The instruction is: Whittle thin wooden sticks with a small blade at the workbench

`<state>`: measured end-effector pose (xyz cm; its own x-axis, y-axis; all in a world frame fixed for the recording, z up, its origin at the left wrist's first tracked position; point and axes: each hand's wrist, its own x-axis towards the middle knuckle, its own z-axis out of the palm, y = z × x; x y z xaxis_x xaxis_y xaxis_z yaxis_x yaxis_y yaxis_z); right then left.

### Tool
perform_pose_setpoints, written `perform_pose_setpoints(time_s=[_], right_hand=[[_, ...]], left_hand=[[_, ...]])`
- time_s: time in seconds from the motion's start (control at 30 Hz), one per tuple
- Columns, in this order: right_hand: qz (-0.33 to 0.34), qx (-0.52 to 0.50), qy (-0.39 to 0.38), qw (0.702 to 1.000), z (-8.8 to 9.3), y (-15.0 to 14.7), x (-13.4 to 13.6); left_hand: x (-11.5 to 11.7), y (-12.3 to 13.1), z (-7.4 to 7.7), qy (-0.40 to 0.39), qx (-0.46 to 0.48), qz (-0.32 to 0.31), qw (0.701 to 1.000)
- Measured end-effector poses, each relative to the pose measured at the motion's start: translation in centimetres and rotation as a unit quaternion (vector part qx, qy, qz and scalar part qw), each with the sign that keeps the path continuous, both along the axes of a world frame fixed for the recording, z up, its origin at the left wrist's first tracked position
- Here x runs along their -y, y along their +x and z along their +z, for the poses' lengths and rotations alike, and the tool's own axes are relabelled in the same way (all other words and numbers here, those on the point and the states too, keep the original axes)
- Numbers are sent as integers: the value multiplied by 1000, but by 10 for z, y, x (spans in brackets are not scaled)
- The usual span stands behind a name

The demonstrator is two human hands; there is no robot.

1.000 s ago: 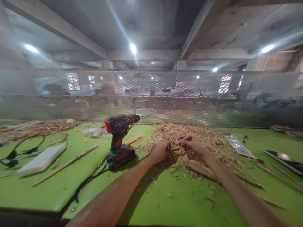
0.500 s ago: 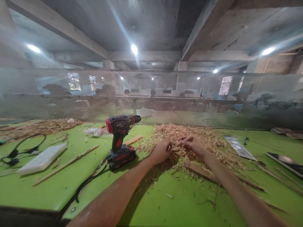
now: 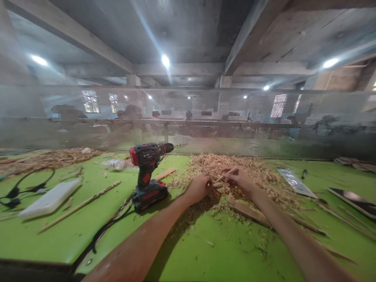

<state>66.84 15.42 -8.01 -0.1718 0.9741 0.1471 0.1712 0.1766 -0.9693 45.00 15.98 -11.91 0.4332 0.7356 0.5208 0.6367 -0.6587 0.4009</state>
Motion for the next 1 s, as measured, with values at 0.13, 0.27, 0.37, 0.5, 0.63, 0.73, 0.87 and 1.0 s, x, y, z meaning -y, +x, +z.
perform_pose_setpoints(time_s=[0.13, 0.27, 0.37, 0.5, 0.63, 0.73, 0.87, 1.0], right_hand=[[5, -5, 9, 1000, -1, -1, 0], [12, -6, 6, 1000, -3, 1, -3], [23, 0, 7, 1000, -5, 3, -6], [19, -1, 10, 1000, -5, 2, -6], [28, -1, 15, 999, -2, 0, -2], [33, 11, 16, 999, -2, 0, -2], [30, 17, 16, 999, -7, 3, -7], [28, 21, 32, 999, -8, 3, -9]], left_hand=[[4, 0, 3, -1, -12, 7, 1000], [4, -1, 3, -3, -22, 11, 1000], [3, -1, 2, -2, -22, 10, 1000], [3, -1, 1, 2, -19, 8, 1000], [2, -1, 0, 8, -22, 1, 1000], [1, -1, -1, 7, -30, -3, 1000], [1, -1, -1, 3, -40, 6, 999], [4, -1, 2, -2, -45, 7, 999]])
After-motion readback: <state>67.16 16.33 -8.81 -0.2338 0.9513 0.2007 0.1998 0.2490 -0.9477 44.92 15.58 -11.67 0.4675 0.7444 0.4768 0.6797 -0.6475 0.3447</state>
